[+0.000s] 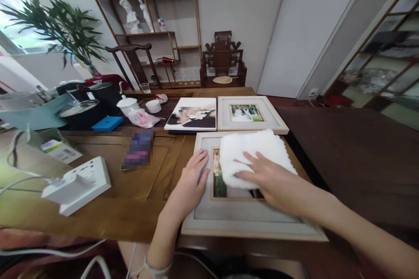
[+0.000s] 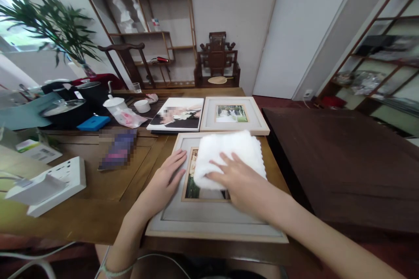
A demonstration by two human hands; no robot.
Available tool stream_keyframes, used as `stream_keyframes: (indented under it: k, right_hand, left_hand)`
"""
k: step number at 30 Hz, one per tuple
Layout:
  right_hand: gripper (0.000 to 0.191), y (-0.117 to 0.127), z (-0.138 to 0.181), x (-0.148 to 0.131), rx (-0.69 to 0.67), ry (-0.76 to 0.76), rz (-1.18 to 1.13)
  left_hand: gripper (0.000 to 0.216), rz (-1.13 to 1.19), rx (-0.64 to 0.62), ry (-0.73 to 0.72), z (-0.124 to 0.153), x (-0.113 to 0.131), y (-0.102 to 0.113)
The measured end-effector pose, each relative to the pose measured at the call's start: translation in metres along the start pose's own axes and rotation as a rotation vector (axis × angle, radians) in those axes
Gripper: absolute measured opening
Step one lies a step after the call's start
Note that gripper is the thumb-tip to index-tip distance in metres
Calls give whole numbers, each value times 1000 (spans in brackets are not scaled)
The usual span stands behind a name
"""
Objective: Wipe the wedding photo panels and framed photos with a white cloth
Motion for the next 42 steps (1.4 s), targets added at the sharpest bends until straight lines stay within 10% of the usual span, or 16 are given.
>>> stream_keyframes:
  k: [9, 22, 30, 35, 42]
  right_hand:
    - [53, 26, 45, -83, 6, 165, -94]
    - [77, 7, -33, 59, 120, -92, 306]
    - [57, -21, -7, -30, -97, 96, 47]
    - [19, 3, 23, -86, -41, 254, -80]
    - [59, 13, 17, -42, 6, 61, -158]
  left_hand:
    - [41, -15, -3, -17, 0, 1, 0]
    - [42, 22, -35, 22, 0, 1, 1]
    - [41, -9, -5, -13, -1, 0, 0]
    - [41, -21, -9, -17, -1, 0, -1]
    - [42, -20, -17, -3, 0, -1, -2]
Point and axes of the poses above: each hand's wrist, its own z-axis away from the middle knuckle, its own y-axis out of the back of the hand, x = y × z, the point moved 10 cm from there along -z, towards the middle knuckle, and after that the axes turned 9 degrees about y, right-handed, at the moved point
